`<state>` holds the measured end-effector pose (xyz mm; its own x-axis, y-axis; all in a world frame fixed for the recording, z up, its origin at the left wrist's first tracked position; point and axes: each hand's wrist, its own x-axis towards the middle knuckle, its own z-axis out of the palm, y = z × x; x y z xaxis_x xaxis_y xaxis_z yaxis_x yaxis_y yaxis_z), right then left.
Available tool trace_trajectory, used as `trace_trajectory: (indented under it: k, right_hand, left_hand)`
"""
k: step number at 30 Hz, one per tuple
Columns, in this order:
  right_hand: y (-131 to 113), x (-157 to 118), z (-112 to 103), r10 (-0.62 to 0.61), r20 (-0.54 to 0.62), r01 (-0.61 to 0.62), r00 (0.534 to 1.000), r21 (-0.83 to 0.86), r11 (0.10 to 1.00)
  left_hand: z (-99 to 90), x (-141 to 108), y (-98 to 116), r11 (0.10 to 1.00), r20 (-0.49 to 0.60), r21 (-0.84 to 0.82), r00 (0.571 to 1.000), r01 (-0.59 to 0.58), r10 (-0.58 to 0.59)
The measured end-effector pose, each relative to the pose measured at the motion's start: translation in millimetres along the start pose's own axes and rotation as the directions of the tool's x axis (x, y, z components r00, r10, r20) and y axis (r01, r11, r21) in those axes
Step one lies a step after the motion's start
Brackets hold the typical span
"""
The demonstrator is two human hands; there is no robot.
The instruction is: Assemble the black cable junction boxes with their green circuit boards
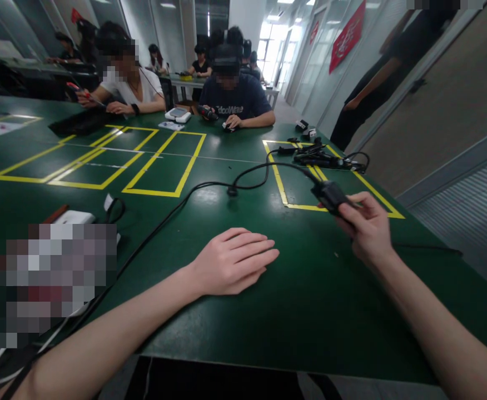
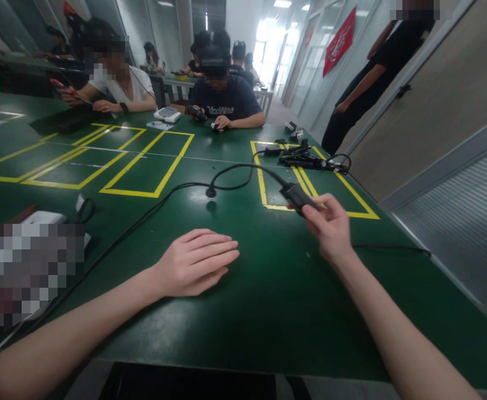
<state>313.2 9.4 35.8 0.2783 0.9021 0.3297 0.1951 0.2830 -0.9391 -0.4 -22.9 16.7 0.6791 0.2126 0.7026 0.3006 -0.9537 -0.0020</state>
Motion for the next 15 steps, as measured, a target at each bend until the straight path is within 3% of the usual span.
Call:
trace_trajectory:
  k: [2, 4, 6, 8, 13, 15]
  right_hand:
    - [1, 18, -17, -0.063, -0.212, 0.073, 0.975, 0.039, 0.997]
    - [3, 32, -34, -0.119, -0.369, 0.128, 0.922, 0.000, 0.992]
    - [7, 40, -48, -0.133, -0.475, 0.082, 0.870, -0.126, 0.989]
    - [13, 43, -58, -0.150, -0.492, -0.007, 0.858, -0.302, 0.953]
    - [37, 42, -75, -0.060, -0.371, -0.214, 0.927, -0.652, 0.728]
    - [47, 43, -81, -0.040, -0.291, -0.201, 0.956, -0.745, 0.636]
  left_hand:
    - [2.8, -1, -3, 0.999, 0.073, -0.014, 0.997, 0.040, -0.039]
    - [5.3, -2, -6, 0.997, 0.122, -0.026, 0.990, 0.074, -0.071]
    - [6.8, -3, -8, 0.995, 0.142, -0.039, 0.986, 0.097, -0.091]
    - [7.4, -5, -9, 0.992, 0.153, -0.058, 0.983, 0.108, -0.098]
    - [6.5, -8, -11, 0.983, 0.240, -0.101, 0.963, 0.154, -0.126]
    - [6.6, -9, -12, 0.980, 0.270, -0.102, 0.953, 0.171, -0.139]
